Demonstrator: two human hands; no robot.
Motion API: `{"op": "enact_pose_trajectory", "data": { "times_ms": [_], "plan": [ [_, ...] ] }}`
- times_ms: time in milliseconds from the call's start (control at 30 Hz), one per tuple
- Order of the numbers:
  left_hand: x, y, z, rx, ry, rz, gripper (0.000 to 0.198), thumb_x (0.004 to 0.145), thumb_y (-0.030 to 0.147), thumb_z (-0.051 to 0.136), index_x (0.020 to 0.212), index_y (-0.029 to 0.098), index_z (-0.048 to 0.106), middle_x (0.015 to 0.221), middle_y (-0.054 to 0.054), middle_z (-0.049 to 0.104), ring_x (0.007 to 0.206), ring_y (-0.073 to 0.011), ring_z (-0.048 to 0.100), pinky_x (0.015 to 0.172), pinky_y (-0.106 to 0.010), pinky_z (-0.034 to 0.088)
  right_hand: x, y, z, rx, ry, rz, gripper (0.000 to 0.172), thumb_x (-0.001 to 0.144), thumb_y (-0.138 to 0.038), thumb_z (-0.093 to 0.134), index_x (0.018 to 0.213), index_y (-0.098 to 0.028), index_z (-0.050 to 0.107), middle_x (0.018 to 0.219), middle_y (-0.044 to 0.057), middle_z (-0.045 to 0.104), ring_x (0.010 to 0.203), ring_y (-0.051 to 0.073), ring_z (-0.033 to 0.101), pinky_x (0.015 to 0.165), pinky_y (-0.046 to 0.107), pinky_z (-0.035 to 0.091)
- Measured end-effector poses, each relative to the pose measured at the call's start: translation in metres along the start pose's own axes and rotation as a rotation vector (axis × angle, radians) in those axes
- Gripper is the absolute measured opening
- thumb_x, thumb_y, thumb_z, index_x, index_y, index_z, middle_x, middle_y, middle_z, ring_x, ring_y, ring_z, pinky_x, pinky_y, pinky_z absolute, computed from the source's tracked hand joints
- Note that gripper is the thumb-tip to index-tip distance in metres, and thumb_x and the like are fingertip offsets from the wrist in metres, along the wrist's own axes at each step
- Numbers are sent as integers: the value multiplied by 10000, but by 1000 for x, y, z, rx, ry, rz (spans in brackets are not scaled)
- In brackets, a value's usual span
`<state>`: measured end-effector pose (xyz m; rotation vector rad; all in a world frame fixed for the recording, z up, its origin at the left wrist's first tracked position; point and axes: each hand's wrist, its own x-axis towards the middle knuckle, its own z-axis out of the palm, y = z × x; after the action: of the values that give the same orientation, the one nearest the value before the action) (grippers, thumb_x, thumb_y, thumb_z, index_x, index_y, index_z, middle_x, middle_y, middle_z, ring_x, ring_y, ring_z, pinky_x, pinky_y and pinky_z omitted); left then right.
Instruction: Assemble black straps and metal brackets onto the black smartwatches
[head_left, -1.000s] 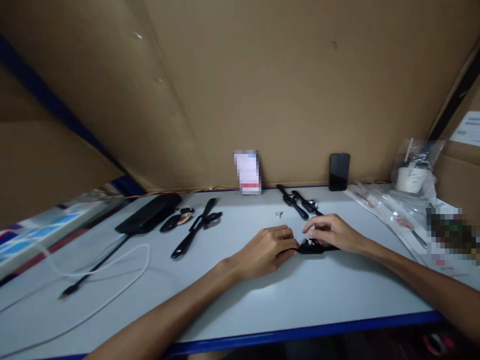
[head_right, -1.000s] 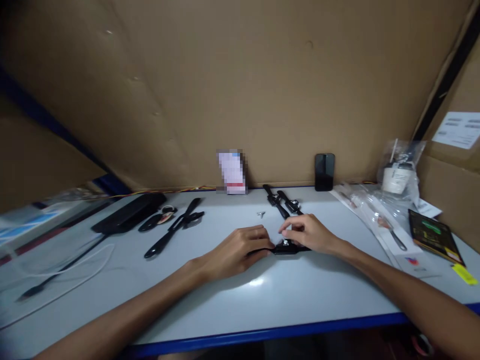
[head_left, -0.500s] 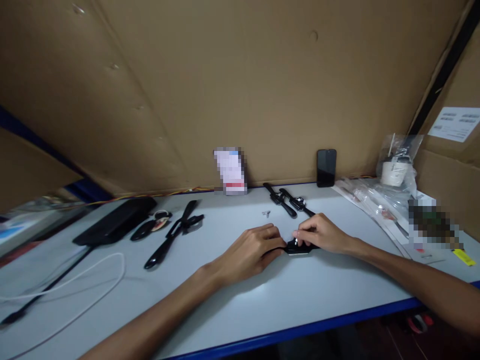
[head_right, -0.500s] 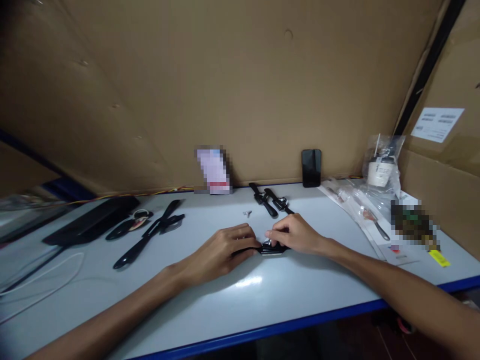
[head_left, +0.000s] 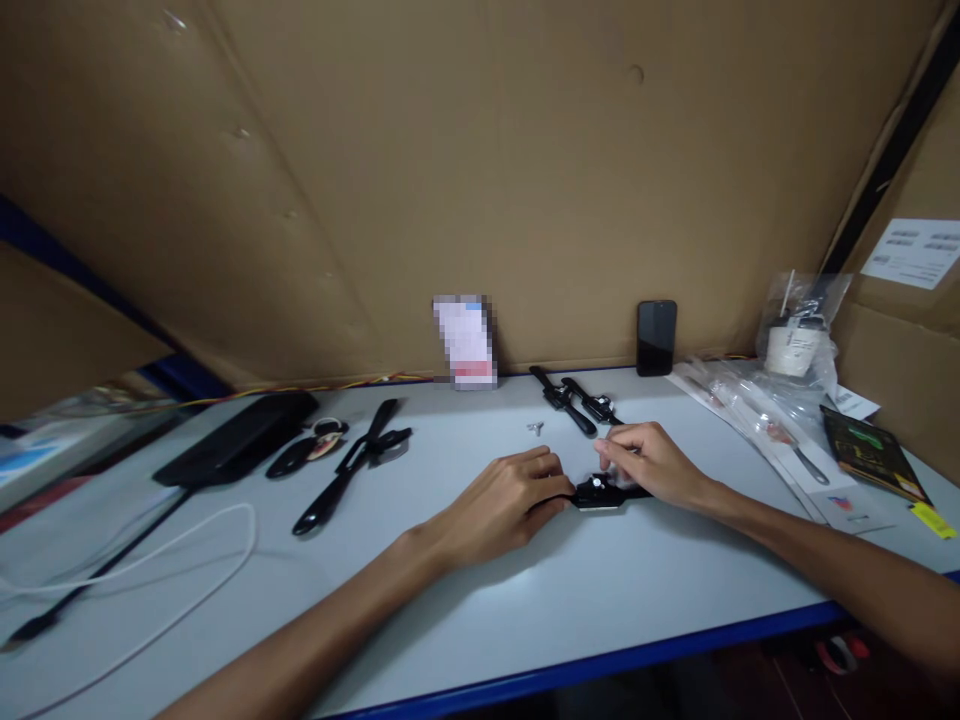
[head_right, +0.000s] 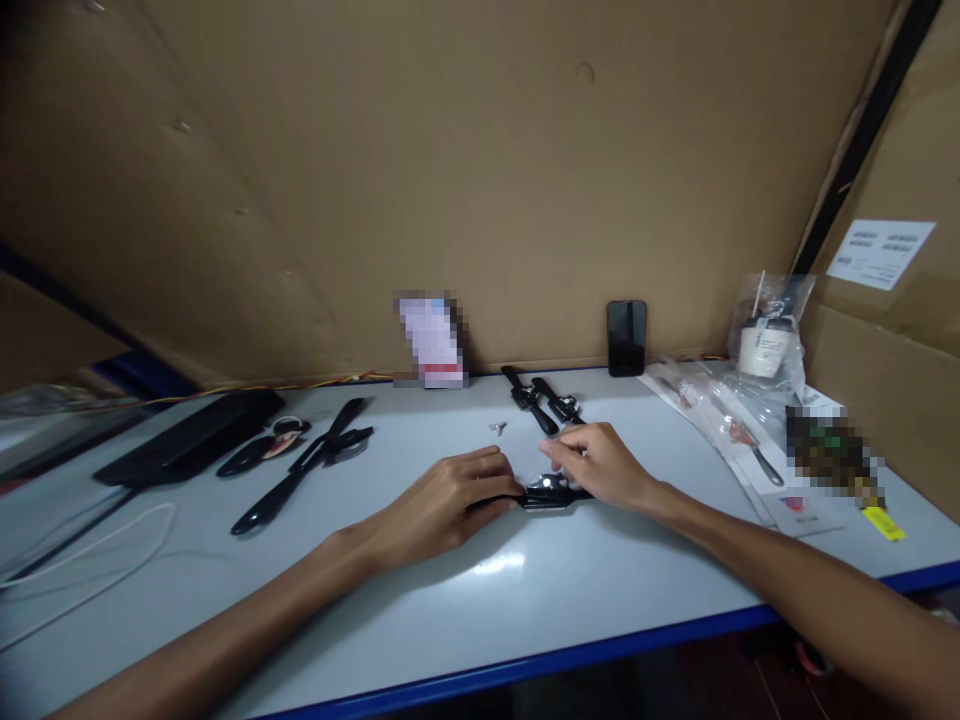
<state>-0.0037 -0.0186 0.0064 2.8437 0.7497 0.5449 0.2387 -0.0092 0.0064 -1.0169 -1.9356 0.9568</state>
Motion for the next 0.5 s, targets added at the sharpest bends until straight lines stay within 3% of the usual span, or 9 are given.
{"op": "enact_pose_trajectory", "data": {
  "times_ms": [100,167,333,500],
  "plan": [
    [0,0,-1,-5,-7,-6,198,1033,203,515,1052,182,711,953,-62,676,907,-210,621,769,-336,526,0,-1,-1,72,-45,25,482,957,-547,531,709,-164,683,610,14,590,506,101,472,509,269,361],
    [0,1,-1,-6,-9,-9,194,1035,209,519,1059,183,710,958,-63,677,910,-211,619,772,-338,525,0,-2,-1,113,-77,55,528,953,-583,524,657,-166,655,587,8,572,474,95,447,480,269,337],
    [2,5,0,2,-29,12,183,1026,233,552,1047,181,726,911,-61,670,874,-210,613,744,-323,517,1,-4,1,49,142,17,609,953,-591,521,493,-223,368,458,-62,352,469,91,331,510,273,277],
    [2,5,0,-7,-7,11,186,1027,220,548,1044,178,728,917,-60,680,874,-208,622,751,-325,521,1,-1,0,20,100,12,539,971,-506,511,526,-208,457,472,-44,439,497,106,404,569,271,332]
  ]
}}
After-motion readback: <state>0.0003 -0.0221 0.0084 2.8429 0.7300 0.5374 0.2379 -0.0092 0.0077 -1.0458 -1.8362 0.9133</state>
